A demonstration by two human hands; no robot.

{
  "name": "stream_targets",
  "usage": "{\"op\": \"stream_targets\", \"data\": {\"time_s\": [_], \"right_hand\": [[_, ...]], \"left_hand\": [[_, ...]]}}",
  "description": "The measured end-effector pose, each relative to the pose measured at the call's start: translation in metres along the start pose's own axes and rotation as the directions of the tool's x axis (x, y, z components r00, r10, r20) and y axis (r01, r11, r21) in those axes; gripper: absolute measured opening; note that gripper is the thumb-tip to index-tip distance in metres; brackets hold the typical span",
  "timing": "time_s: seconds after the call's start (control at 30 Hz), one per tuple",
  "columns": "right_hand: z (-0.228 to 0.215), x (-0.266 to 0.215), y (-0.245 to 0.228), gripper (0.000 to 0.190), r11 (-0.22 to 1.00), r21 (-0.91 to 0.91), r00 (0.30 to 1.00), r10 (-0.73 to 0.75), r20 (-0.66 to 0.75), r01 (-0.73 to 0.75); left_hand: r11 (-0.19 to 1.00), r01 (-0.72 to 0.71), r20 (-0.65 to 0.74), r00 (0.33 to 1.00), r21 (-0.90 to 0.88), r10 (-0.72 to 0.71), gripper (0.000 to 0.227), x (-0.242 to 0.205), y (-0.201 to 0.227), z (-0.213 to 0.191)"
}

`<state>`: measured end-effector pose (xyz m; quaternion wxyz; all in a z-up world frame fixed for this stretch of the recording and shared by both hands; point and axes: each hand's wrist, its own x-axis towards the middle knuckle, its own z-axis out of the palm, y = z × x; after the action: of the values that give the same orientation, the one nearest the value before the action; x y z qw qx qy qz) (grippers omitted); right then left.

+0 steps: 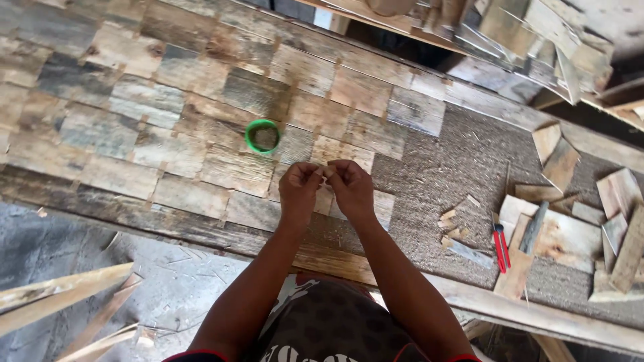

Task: Fitting and adjusting small wooden tiles to create a patterned surface or mosaic.

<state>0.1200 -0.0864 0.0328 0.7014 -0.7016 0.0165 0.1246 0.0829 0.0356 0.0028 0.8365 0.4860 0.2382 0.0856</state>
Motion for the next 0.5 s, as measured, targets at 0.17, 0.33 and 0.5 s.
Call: {"op": "stream_targets", "data": {"time_s": [0.17,0.33,0.5], "right_hand": [[0.037,0.024,-0.003,0.018,0.988,-0.156,0.995,0.016,0.096,0.0],[0.071,0.054,0.015,0.014,0.984,-0.178,0.983,0.007,0.184,0.026],[0.092,0.083,0.046,0.013,0.991,-0.136,0.981,0.04,0.192,-0.013]], "left_hand": [[0.988,-0.138,-0.122,0.982,0.074,0.147,0.008,0.028,0.01,-0.039],[0.968,-0.165,-0.148,0.97,0.19,0.194,0.009,0.046,0.029,-0.066],[0.945,-0.179,-0.18,0.956,0.275,0.233,0.014,0.066,0.027,-0.084]]}}
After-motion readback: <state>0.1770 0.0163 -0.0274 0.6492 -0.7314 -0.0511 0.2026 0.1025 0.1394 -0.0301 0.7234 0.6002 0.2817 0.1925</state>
